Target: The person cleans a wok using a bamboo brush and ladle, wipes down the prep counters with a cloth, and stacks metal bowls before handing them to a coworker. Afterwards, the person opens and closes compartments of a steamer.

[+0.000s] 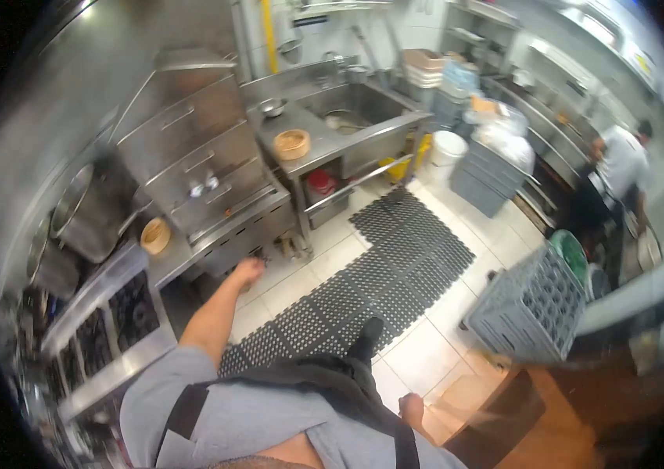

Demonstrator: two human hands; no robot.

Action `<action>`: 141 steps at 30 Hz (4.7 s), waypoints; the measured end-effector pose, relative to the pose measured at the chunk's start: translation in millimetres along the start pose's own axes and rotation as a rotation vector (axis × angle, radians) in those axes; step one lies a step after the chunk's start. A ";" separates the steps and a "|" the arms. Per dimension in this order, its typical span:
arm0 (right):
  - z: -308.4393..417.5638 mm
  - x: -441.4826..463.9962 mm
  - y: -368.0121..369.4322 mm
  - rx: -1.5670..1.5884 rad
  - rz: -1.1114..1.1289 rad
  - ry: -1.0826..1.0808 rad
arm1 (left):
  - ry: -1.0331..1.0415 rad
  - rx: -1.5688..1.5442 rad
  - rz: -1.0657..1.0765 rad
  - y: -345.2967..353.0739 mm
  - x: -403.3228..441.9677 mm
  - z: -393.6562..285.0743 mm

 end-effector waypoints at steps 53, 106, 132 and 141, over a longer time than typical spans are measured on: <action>277.6 329.1 -173.3 -0.086 0.167 -0.484 | -0.560 -0.937 -0.934 -393.8 114.8 -1.3; 109.1 322.6 -207.1 0.119 -0.005 0.036 | -0.479 -0.430 0.088 52.3 128.9 -42.9; -48.5 419.1 -303.3 0.310 0.045 0.372 | -0.137 0.109 1.034 327.8 259.7 -148.4; -174.3 341.5 -377.9 0.516 -0.437 1.025 | -0.010 0.173 0.857 421.4 627.2 -437.6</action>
Point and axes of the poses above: each hand's wrist, its own x-axis towards the middle knuckle, its own y-axis out of the palm, z = x × y, the point moved 9 cm from there along x, towards the middle knuckle, and after that the axes turned 1 degree about y, right-handed, at the moved point
